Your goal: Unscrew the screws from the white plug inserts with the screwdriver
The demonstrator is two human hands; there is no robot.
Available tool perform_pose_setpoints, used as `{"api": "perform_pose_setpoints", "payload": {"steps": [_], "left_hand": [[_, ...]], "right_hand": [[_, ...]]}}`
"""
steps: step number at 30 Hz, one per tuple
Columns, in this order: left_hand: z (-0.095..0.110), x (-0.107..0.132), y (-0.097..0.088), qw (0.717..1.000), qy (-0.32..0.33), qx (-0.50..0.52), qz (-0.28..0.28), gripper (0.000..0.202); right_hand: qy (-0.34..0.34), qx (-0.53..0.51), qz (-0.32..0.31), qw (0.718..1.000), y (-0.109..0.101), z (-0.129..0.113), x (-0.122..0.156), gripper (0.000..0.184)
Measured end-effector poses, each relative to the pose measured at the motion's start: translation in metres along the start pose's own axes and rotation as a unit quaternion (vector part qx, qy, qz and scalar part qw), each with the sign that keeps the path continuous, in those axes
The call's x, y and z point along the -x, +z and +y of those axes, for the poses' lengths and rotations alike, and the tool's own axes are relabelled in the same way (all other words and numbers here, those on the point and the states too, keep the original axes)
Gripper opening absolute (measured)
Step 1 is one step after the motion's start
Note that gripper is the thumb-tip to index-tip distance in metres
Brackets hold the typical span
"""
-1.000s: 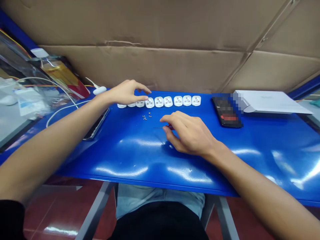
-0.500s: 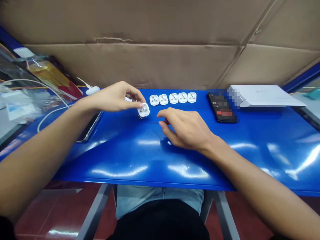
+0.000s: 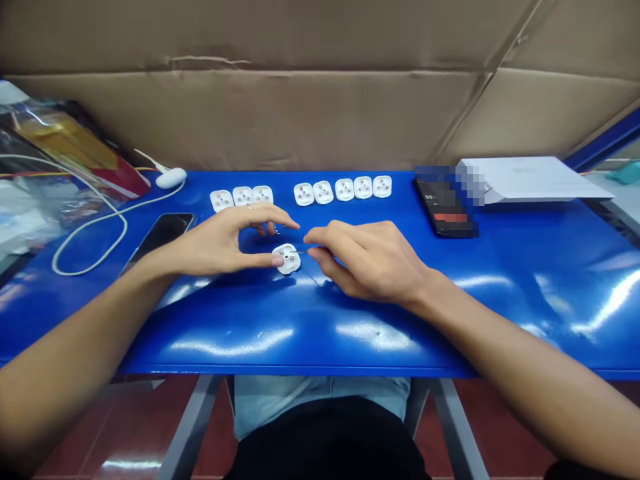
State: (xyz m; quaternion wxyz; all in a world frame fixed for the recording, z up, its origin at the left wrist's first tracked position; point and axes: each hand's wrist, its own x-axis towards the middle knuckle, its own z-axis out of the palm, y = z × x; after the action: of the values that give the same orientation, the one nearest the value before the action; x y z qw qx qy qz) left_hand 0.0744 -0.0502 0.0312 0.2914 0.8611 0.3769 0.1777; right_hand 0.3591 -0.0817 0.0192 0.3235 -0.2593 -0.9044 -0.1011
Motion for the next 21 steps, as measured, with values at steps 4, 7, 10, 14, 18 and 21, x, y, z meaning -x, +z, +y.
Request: {"api": "perform_pose_setpoints", "payload": {"steps": [4, 7, 10, 14, 18, 21], "left_hand": [[-0.003, 0.000, -0.003, 0.999, 0.022, -0.019, -0.041, 0.054], [-0.006, 0.000, 0.000, 0.997, 0.016, -0.036, -0.062, 0.049], [-0.008, -0.001, 0.003, 0.998, 0.015, -0.032, -0.058, 0.047], [-0.008, -0.001, 0.006, 0.998, 0.027, -0.032, -0.043, 0.045], [-0.007, -0.002, 0.007, 0.998, 0.034, -0.037, -0.033, 0.043], [-0.006, -0.002, 0.007, 0.998, 0.028, -0.038, -0.032, 0.042]], "right_hand": [[-0.013, 0.006, 0.002, 1.000, 0.000, -0.002, -0.001, 0.014], [-0.021, -0.001, 0.004, 1.000, 0.001, -0.002, -0.001, 0.014], [-0.015, -0.010, -0.003, 1.000, 0.002, -0.001, 0.000, 0.015], [0.005, -0.003, -0.020, 1.000, 0.002, 0.001, 0.000, 0.016], [0.003, -0.011, -0.019, 1.000, 0.001, 0.001, 0.000, 0.015], [0.014, -0.014, -0.022, 1.000, 0.002, 0.002, 0.000, 0.017]]}}
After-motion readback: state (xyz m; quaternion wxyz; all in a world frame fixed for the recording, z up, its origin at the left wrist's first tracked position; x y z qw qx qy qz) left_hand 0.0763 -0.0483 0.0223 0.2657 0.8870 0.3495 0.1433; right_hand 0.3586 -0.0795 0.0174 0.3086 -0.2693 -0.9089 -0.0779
